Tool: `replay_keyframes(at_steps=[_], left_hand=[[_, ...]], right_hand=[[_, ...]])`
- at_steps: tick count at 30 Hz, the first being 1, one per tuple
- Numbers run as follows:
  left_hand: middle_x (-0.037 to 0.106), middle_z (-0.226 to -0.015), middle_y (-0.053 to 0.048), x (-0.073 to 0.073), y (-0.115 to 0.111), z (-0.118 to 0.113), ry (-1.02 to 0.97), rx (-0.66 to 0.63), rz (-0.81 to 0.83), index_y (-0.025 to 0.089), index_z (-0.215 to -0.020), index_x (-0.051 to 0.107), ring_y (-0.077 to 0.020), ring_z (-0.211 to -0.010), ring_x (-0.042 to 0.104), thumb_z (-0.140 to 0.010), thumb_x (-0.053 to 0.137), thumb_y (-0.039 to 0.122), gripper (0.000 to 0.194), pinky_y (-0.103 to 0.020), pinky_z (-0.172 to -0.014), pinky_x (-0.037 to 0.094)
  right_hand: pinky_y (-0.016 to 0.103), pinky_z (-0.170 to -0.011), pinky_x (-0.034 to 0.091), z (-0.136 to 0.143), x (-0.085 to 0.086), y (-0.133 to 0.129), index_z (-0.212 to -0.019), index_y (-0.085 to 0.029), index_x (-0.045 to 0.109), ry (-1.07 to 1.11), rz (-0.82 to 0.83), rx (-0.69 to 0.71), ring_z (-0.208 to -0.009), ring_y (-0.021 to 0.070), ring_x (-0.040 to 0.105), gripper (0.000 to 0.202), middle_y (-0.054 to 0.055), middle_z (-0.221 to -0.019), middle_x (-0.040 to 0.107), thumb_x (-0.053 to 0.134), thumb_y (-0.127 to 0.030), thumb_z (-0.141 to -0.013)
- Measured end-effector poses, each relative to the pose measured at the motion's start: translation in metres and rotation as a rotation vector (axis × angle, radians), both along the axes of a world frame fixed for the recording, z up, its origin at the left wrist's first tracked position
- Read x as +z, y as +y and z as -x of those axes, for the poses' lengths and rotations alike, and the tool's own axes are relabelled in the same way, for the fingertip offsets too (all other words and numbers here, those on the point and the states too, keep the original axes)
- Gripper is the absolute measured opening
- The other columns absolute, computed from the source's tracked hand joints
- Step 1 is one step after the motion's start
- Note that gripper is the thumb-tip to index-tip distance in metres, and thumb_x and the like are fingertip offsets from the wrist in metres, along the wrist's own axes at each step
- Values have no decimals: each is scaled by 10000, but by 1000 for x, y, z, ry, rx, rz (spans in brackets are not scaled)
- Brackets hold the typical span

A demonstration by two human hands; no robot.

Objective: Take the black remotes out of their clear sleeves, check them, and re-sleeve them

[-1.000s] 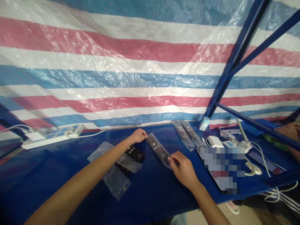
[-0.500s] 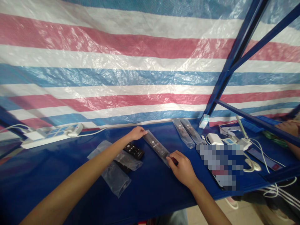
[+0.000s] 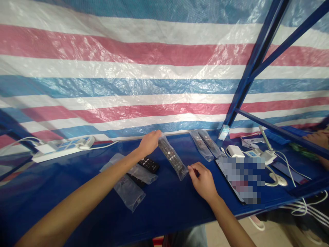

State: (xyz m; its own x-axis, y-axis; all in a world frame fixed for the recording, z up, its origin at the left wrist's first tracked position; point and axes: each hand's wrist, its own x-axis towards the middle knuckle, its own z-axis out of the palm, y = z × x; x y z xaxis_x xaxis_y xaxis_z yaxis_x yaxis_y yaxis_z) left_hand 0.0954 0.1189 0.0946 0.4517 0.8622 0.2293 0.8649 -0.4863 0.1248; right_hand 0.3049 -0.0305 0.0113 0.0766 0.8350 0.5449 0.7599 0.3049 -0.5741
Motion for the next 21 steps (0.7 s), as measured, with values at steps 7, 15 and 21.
replay_keyframes(at_steps=[7, 15, 21], left_hand=[[680, -963, -60, 53, -33, -15, -144, -134, -159, 197, -996, 587, -229, -921, 626, -938, 357, 221, 238, -327, -776, 457], [658, -811, -37, 97, -58, -24, -227, -211, -230, 180, -881, 601, -201, -780, 599, -909, 391, 207, 214, -302, -717, 420], [604, -723, -9, 117, -70, -28, -308, -271, -274, 169, -809, 577, -152, -712, 551, -903, 406, 178, 195, -284, -720, 399]], right_hand=[[268, -606, 438, -3, 3, -2, -731, -211, 606, 46, 44, -13, -607, 145, 554, 375, 23, -692, 600, 434, -496, -904], [263, -572, 437, 2, 3, -2, -1010, -217, 639, -126, 225, -14, -614, 144, 545, 452, 2, -747, 575, 620, -575, -735], [265, -603, 428, 15, 7, 5, -886, -224, 645, -252, 261, 2, -666, 159, 578, 271, 13, -788, 610, 606, -466, -772]])
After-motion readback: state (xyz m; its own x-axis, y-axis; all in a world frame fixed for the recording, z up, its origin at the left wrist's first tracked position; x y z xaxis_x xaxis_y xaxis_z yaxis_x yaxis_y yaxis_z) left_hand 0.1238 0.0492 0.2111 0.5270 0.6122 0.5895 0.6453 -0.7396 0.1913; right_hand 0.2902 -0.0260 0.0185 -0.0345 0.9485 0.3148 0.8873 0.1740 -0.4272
